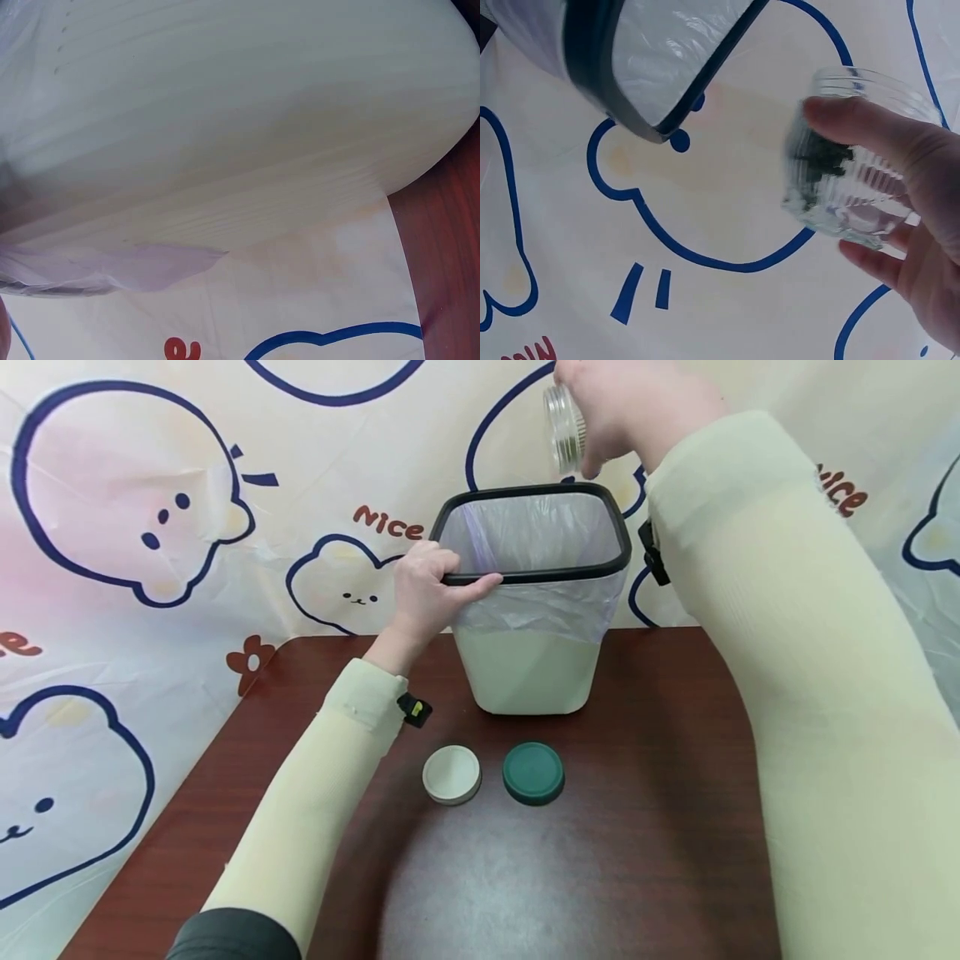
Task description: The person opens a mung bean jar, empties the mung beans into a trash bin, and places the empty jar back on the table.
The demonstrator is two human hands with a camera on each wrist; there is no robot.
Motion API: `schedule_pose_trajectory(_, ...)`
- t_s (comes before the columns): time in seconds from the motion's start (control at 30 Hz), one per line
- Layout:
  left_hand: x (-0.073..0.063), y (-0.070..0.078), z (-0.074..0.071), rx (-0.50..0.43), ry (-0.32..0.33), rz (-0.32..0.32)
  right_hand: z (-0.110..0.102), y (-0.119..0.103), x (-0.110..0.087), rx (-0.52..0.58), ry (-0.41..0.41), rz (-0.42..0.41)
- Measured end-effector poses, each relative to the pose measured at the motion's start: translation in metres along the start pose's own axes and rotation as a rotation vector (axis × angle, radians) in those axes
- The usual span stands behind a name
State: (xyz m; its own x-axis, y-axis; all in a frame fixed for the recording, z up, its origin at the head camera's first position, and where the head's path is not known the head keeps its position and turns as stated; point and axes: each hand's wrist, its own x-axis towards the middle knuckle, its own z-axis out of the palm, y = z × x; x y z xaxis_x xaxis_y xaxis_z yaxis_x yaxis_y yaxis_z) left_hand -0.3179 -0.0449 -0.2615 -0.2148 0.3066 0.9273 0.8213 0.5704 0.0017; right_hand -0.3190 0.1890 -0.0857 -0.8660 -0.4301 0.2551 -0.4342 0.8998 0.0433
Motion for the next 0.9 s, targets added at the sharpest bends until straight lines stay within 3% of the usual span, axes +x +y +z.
schedule_pose_trajectory(0.3,-0.0009,0.0001,-0.0006,-0.004,-0.005,-0.006,-0.0019,-0.0033,0.0021,0.019,0.036,0.007)
schedule_pose_trajectory(0.53,-0.0007,0.0003,0.0000,0.005,0.002,0.008,-0.0008,-0.0064,0.0008,-0.046,-0.013,0.025)
schedule_pose_trajectory(0.9,-0.0020,-0.0009,0.0009,0.004,0.006,0.010,0.0028,-0.0046,-0.0008,-0.022,-0.008,0.024)
